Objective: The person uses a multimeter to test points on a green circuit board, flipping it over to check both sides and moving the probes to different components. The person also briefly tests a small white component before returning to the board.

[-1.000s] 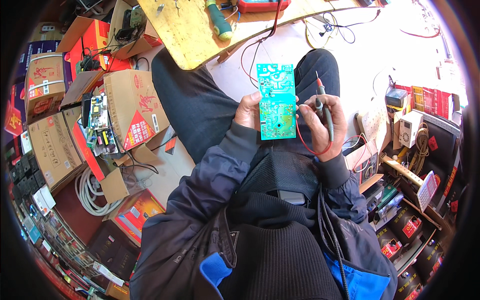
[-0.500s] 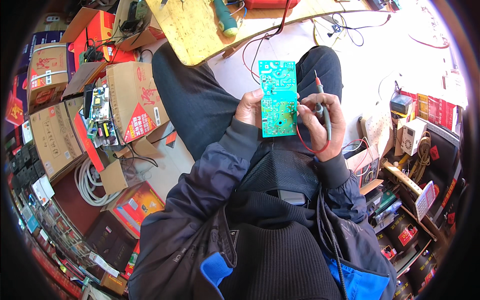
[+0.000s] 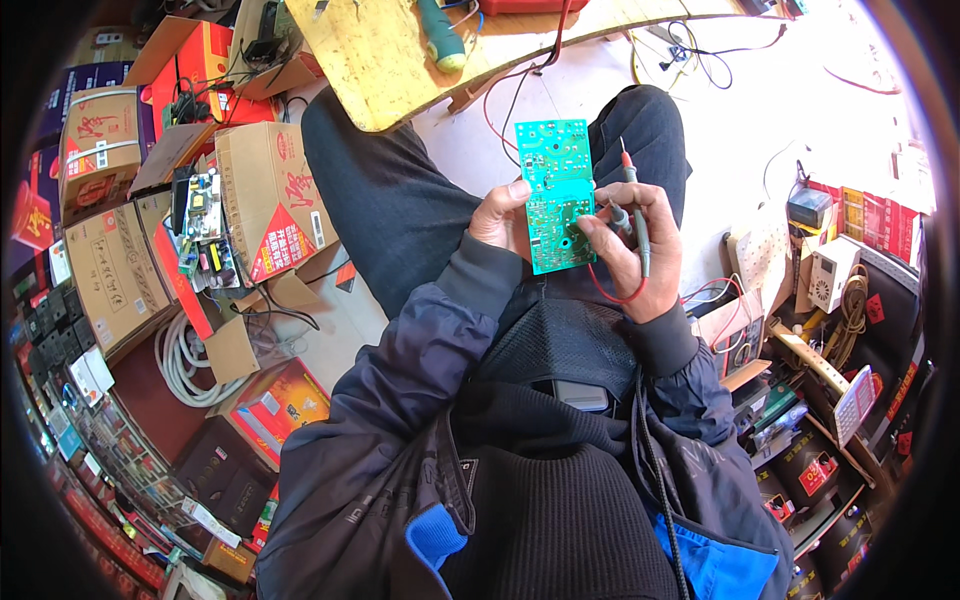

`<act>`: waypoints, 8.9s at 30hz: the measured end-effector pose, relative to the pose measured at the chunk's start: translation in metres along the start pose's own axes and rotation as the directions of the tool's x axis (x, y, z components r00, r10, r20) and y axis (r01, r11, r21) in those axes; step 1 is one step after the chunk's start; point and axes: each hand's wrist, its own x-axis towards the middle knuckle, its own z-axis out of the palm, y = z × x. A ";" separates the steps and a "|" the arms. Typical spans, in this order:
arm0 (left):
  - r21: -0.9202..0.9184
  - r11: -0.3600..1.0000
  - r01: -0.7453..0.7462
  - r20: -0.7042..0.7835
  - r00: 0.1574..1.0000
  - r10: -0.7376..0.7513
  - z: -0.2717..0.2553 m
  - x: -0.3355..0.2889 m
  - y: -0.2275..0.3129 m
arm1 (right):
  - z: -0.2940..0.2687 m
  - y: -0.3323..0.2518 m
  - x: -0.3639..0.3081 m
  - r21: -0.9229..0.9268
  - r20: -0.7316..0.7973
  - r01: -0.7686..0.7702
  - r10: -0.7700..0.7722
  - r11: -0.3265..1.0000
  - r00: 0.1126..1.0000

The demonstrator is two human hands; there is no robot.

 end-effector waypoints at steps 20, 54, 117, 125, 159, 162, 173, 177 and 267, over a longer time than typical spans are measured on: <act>0.072 0.991 -0.116 0.151 0.983 0.105 0.010 0.004 0.002 | -0.002 0.003 -0.002 -0.218 0.152 0.203 -0.172 0.955 0.973; 0.489 0.832 -0.261 -0.259 0.868 0.424 0.056 -0.011 0.017 | -0.019 0.005 0.003 0.117 -0.088 -0.349 0.360 0.930 0.929; 0.035 0.985 -0.171 -0.100 0.980 0.174 0.039 -0.045 0.036 | 0.008 -0.006 0.010 0.210 0.202 0.044 -0.088 0.977 0.975; -0.158 0.978 -0.137 -0.101 0.987 0.122 0.020 -0.045 0.041 | 0.007 0.000 0.009 0.154 0.184 -0.025 -0.004 0.988 0.983; -0.090 0.985 -0.148 -0.235 0.964 0.123 0.020 -0.046 0.038 | 0.007 0.000 0.008 0.157 0.225 -0.044 0.008 0.987 0.974; -0.095 0.984 -0.148 -0.190 0.974 0.128 0.021 -0.045 0.038 | 0.007 0.000 0.008 0.146 0.230 -0.062 0.027 0.987 0.973; -0.169 0.973 -0.154 -0.143 0.981 0.130 0.023 -0.046 0.037 | 0.009 0.001 0.008 0.148 0.207 -0.051 0.019 0.988 0.978; -0.183 0.970 -0.162 -0.151 0.979 0.135 0.024 -0.046 0.037 | 0.009 0.002 0.008 0.139 0.200 -0.062 0.034 0.988 0.979; 0.721 0.651 -0.237 -0.213 0.819 0.533 0.079 -0.058 0.038 | 0.004 0.007 0.012 0.246 0.261 -0.297 0.232 0.923 0.937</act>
